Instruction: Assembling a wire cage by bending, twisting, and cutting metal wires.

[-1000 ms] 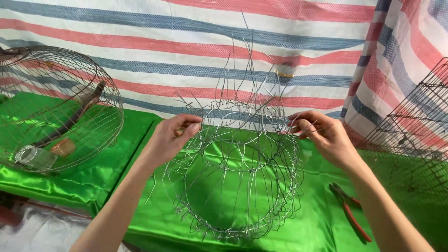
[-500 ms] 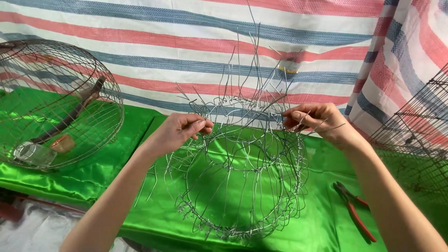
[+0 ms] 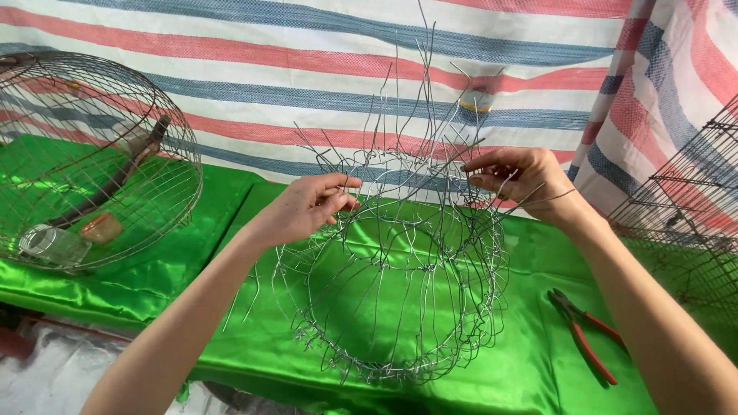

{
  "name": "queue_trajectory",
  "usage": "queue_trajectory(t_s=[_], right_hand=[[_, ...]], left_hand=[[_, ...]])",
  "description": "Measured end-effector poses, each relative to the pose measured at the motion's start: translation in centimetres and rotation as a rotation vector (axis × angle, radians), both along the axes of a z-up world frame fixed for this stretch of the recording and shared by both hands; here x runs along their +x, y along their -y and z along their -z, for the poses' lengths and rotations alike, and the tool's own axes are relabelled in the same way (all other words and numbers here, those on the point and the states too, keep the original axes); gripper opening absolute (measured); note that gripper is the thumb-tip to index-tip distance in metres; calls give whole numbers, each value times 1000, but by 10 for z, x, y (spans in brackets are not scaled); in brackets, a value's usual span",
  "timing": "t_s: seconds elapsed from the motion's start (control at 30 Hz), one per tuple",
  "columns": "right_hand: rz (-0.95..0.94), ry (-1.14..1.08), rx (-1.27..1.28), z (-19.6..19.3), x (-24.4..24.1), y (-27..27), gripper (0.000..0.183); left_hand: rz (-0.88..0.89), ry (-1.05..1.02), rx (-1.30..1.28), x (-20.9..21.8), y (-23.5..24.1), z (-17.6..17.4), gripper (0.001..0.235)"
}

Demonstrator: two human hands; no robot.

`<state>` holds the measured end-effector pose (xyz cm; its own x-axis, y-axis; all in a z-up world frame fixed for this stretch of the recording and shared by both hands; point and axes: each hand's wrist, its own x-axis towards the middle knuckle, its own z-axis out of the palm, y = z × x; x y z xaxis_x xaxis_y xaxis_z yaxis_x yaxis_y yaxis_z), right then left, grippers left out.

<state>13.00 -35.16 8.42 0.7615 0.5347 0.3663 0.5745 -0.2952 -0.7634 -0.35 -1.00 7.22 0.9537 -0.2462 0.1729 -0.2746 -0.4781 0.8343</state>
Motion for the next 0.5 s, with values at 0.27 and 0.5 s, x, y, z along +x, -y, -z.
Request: queue_trajectory(t_s=[0.27,0.5], right_hand=[[-41,-105,-78,-6,6,0,17],[-37,-114,-119,-20,-5,-9,15]], left_hand=[[76,14,139,1,0,-8,36],[125,48,226,2,-1,-13,36]])
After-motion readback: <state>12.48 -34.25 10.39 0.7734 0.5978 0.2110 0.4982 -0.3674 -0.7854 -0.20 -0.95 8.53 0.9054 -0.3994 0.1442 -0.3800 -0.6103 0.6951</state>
